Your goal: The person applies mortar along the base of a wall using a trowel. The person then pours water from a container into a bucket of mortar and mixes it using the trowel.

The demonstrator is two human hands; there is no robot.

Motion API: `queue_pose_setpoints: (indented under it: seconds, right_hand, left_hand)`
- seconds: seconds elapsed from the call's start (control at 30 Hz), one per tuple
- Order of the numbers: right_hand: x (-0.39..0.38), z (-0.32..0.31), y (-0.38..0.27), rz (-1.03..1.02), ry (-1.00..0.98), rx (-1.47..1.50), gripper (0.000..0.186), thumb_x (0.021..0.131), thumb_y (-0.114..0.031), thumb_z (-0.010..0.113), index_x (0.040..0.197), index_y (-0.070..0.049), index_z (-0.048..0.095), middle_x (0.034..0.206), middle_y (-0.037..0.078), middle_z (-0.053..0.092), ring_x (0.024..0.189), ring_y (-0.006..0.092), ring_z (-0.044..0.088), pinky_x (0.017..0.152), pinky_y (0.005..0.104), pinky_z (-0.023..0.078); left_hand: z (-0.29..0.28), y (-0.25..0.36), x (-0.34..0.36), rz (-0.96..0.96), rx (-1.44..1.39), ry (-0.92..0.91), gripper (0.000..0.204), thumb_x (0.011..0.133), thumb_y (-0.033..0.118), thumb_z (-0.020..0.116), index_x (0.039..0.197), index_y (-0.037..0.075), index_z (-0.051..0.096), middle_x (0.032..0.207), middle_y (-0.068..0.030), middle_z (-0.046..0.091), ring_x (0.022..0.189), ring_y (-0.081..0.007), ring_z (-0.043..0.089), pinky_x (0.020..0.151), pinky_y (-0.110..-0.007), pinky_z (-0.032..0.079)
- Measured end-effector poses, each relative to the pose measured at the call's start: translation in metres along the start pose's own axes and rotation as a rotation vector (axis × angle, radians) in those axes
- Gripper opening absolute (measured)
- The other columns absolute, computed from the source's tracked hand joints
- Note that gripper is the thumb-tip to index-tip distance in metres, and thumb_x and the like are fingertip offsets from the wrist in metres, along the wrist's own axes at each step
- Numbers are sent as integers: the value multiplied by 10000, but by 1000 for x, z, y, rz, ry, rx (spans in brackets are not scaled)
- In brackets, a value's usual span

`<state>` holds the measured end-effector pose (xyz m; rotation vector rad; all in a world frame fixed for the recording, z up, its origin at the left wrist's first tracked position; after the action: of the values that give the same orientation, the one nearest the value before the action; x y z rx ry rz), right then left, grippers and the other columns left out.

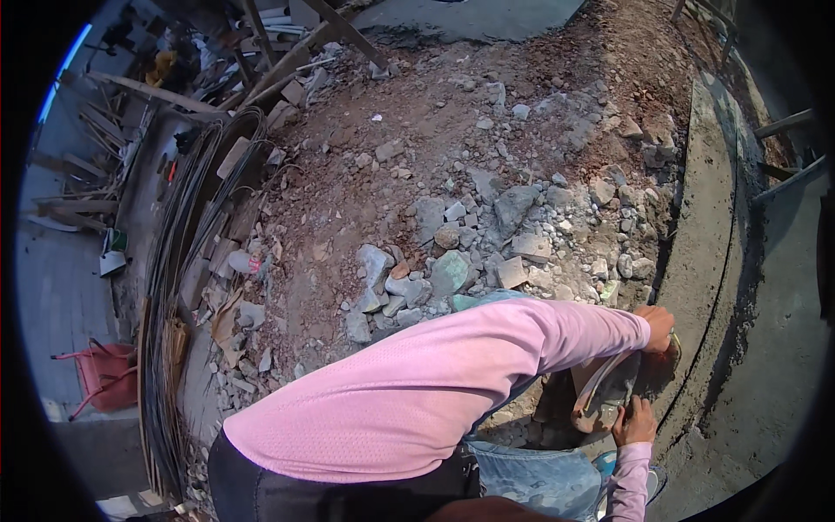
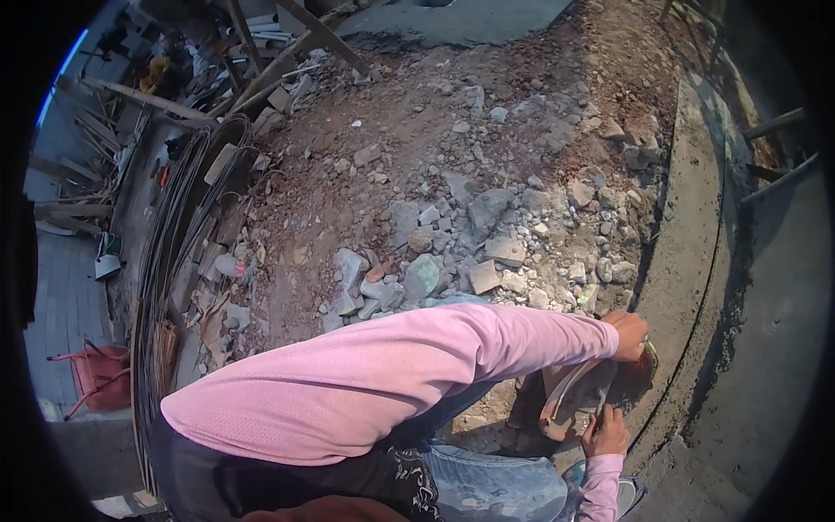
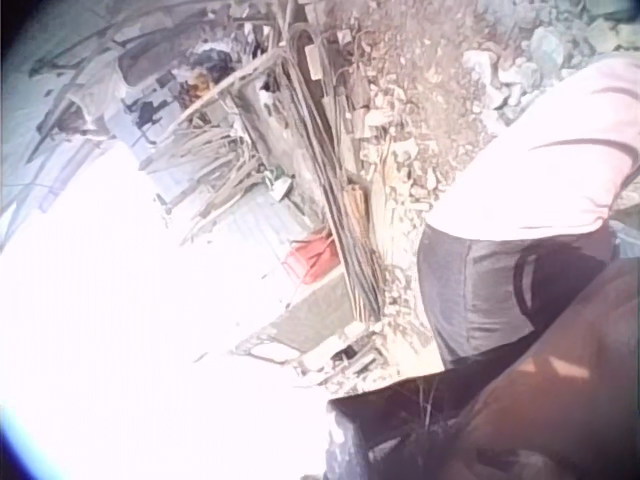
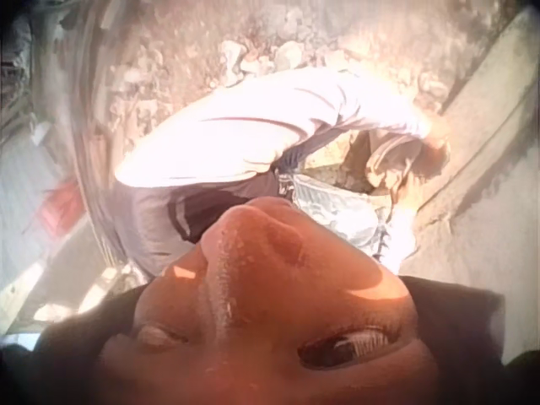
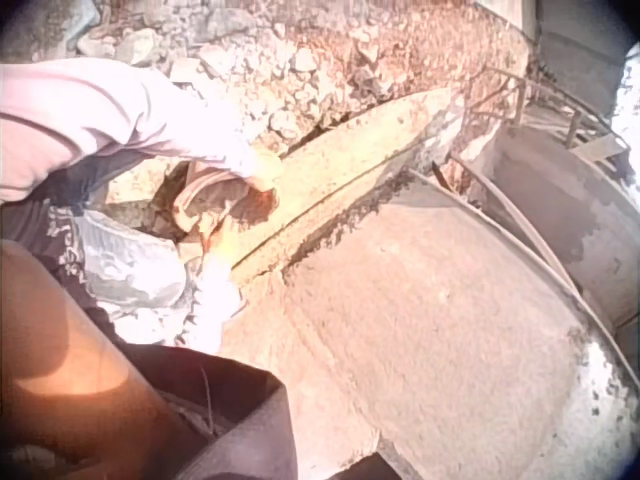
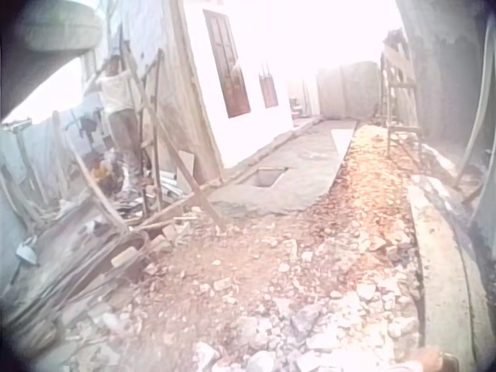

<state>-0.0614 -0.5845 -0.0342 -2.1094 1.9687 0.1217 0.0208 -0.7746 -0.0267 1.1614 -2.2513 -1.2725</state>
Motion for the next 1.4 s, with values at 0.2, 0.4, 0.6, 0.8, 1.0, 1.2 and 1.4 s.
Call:
queue_pose_setpoints:
  seconds: [0.2,0.4,0.6,0.8,1.0,1.2,1.4]
  right_hand:
    - [8,38,44,266,-299,-52,286,757,-272,671,942,-55,656,915,200,653,874,375,635,770,453,516]
    - [-22,101,19,457,-288,696,279,798,-288,689,803,-10,676,690,152,660,630,268,648,617,391,487]
    - [-8,99,-6,905,-412,1889,253,952,-271,559,956,-18,567,719,43,592,566,105,572,474,251,502]
    - [-35,40,55,546,-357,1109,328,915,-344,600,1015,-31,600,693,27,548,484,116,537,509,289,488]
    - [10,6,36,349,-90,-68,259,808,-242,607,947,-24,628,981,204,629,860,367,661,734,460,536]
    - [-6,27,8,117,-184,109,287,795,-250,621,1003,-51,615,950,176,618,860,343,657,726,448,531]
    - [8,24,50,325,-116,31,309,753,-263,661,914,0,644,938,172,633,907,340,650,746,435,532]
  left_hand:
    - [5,6,-3,8,24,-31,297,721,222,587,842,-32,684,871,-263,657,881,-413,645,812,-458,511]
    - [16,1,16,114,89,-10,352,824,358,580,945,42,673,890,-249,658,891,-416,628,801,-494,479]
    - [19,2,21,186,110,-71,348,829,334,576,984,31,647,826,-257,642,824,-443,611,745,-507,458]
    - [-5,-29,26,123,98,-43,385,819,369,596,962,18,664,830,-258,644,839,-430,623,737,-472,469]
    - [24,0,27,99,145,-93,383,816,361,585,978,23,663,888,-257,654,885,-430,622,801,-491,476]
    - [15,-8,28,86,158,-65,390,812,341,579,1003,10,652,896,-274,643,912,-442,607,809,-489,469]
    - [34,22,18,225,113,-92,378,818,315,597,1006,-7,657,856,-286,637,881,-430,625,769,-476,475]
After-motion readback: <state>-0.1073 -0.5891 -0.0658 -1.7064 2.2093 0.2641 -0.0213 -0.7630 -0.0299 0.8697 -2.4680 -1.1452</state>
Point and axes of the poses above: each hand's wrist, its own x-axis towards the middle knuckle, its own z-axis out of the palm, y = z × x, the point moved 9 cm from there along x, towards the middle knuckle
